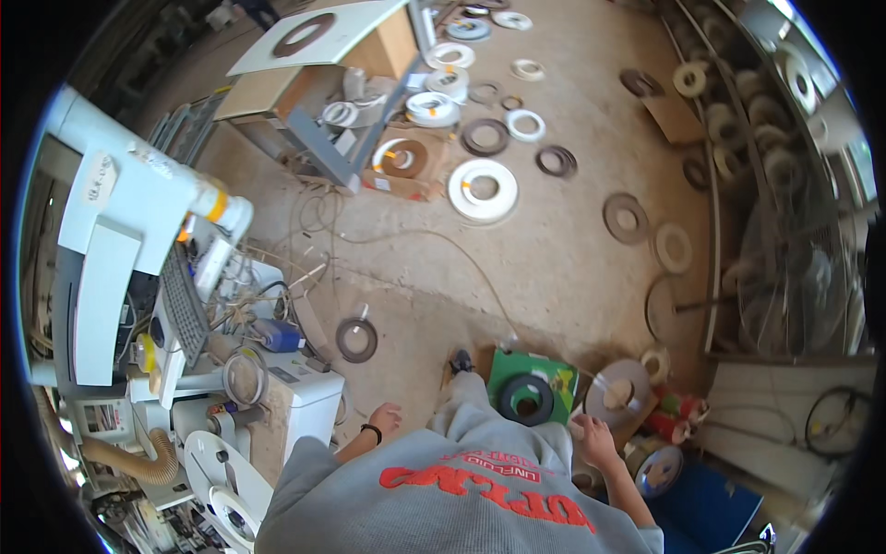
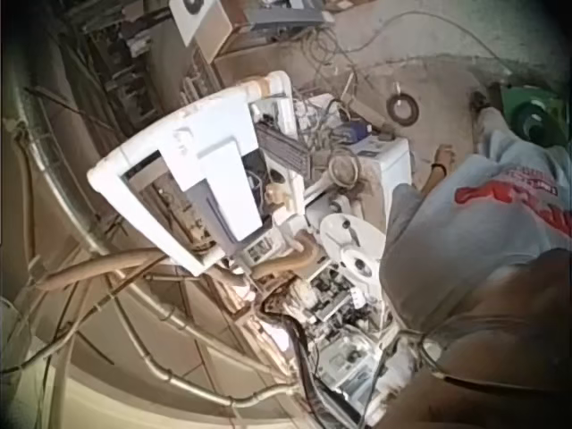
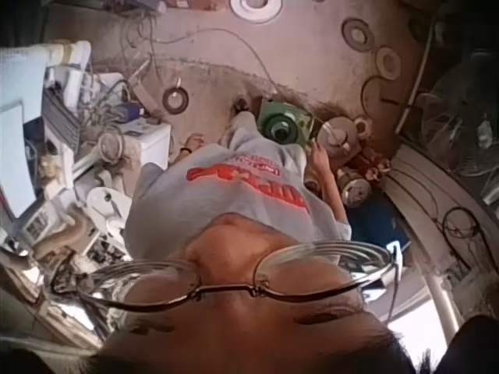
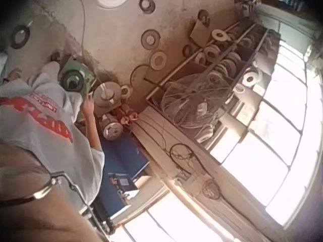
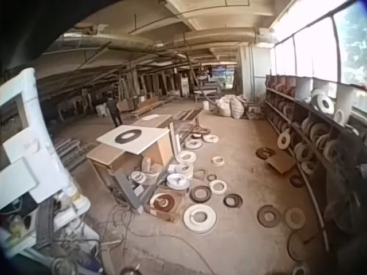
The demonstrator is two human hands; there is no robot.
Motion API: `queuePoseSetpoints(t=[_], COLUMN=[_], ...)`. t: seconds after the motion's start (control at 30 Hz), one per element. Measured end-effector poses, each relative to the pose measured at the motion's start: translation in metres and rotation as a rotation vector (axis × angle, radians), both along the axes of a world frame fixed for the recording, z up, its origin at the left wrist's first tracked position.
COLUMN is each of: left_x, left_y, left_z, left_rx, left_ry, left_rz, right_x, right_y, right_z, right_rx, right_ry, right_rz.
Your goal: The person selects an edge banding tape roll, mounts it onto an edge banding machine turntable, and feeds the tape into the machine. After operating the machine's control panel, the person feeds a wooden panel into the edge banding machine.
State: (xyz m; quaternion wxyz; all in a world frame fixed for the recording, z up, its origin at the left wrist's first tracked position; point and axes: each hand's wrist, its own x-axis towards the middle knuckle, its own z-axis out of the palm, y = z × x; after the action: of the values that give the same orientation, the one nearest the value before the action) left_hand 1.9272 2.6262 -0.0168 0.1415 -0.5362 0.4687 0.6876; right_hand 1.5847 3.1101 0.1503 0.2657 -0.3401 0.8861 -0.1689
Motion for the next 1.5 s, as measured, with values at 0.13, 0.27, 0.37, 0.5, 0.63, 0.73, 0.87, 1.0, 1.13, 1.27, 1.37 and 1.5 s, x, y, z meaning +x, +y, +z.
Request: queuePoseSetpoints(t=[0.13, 0.27, 0.37, 0.5, 0.63, 0.73, 0.87, 1.0, 1.13, 1.27, 1.37, 1.5], left_x=[-0.028, -0.062, -0.122, -0.234, -0.337, -0.403, -0.475, -0.524, -0.564, -0.589, -0.617, -0.641], left_y=[-0.076, -0.141, -0.184, -0.26, -0.339, -0.418, -0.512, -0.64, -0.762, -0.911, -1.027, -1.16], left_z=[0.011, 0.012, 0.019, 0.026, 0.033, 0.05, 0.071, 0.101, 0.161, 0.18, 0.189, 0.168], left_rx=[0.021, -0.04, -0.081, -0.143, -0.254, -0.315, -0.442, -0.93, -1.194, -1.436, -1.586, -1.643], left_ry=[0.089, 0.116, 0.089, 0.103, 0.11, 0.16, 0.269, 0.274, 0.266, 0.175, 0.143, -0.054], left_rz=[0.152, 0.201, 0.236, 0.216, 0.198, 0.173, 0.114, 0.187, 0.363, 0.188, 0.007, -0.395], right_x=[-0.096, -0.184, -0.23, -0.295, -0.384, -0.45, -0.512, -0.555, -0.571, -0.585, -0.607, -0.639], right_y=[-0.126, -0.206, -0.248, -0.288, -0.394, -0.505, -0.712, -0.935, -1.125, -1.288, -1.4, -1.527], right_z=[0.012, -0.005, -0.048, -0.116, -0.101, -0.09, -0.044, 0.005, 0.064, 0.081, 0.076, 0.067], right_rx=[0.0, 0.027, 0.052, -1.129, 0.016, 0.333, 0.127, -0.343, -0.541, -0.578, -0.566, -0.355], right_ry=[-0.008, -0.015, -0.041, -0.131, -0.124, -0.148, -0.037, 0.169, 0.31, 0.447, 0.611, 0.731], right_rz=[0.051, 0.055, 0.054, 0.267, 0.187, 0.157, 0.284, 0.519, 0.515, 0.43, 0.449, 0.601])
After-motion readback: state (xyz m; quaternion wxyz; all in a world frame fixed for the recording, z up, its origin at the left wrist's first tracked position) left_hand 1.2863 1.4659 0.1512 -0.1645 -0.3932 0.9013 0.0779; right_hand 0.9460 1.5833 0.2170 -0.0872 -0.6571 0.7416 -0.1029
